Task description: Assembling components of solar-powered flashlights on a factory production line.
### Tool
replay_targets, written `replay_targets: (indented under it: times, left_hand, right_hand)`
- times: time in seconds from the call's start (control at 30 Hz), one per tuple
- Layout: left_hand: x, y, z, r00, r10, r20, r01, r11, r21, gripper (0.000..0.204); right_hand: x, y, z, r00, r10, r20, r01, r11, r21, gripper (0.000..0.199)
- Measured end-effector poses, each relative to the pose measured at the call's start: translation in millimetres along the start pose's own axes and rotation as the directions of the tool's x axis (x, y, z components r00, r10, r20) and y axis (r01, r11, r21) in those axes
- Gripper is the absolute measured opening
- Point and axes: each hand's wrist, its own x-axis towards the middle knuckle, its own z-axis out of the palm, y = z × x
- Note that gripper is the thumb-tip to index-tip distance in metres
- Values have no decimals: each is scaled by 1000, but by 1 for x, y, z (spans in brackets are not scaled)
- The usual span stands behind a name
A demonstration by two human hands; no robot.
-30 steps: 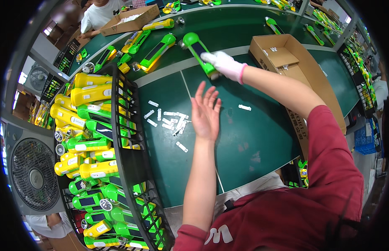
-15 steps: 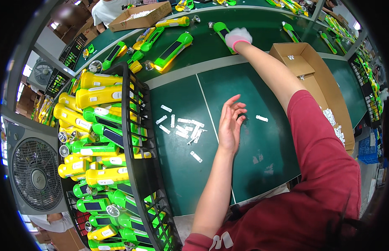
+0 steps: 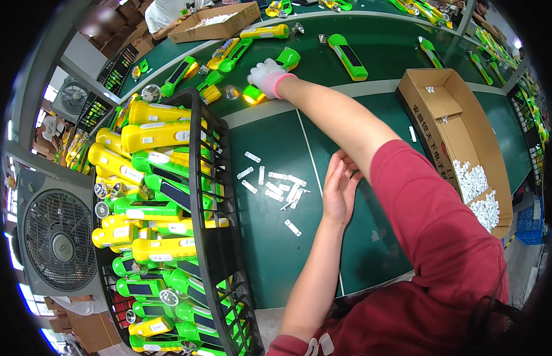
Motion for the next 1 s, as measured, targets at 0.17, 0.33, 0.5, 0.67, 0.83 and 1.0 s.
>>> replay_targets:
  times: [0.17,0.33,0.5,0.67,0.83,1.0]
  left_hand:
    - [-11,9,-1,1000,10,-5,-11,981,-195,53]
    - [-26,13,20,991,-109,-80,71,923,-379,68]
    - [-33,-12,32,924,-143,354,364,615,-700,54]
    - [-36,-37,45,969,-224,101,243,936,-255,45]
    - [-33,-59,44,996,-87,10,88,978,-190,47]
    - [-40,-72,63,992,-17,-129,23,999,48,43]
  right_hand:
    - [-68,32,-29,877,-241,-416,309,945,104,36]
    - [-206,22,-103,806,-415,-422,566,750,343,39]
    - [-319,-1,-120,681,-600,-420,732,571,371,30]
    - [-381,-3,-105,817,-471,-332,560,785,265,23]
    - [-425,-5,-106,939,81,-333,92,877,472,38]
    - [-427,-10,-101,958,278,75,-270,776,570,61]
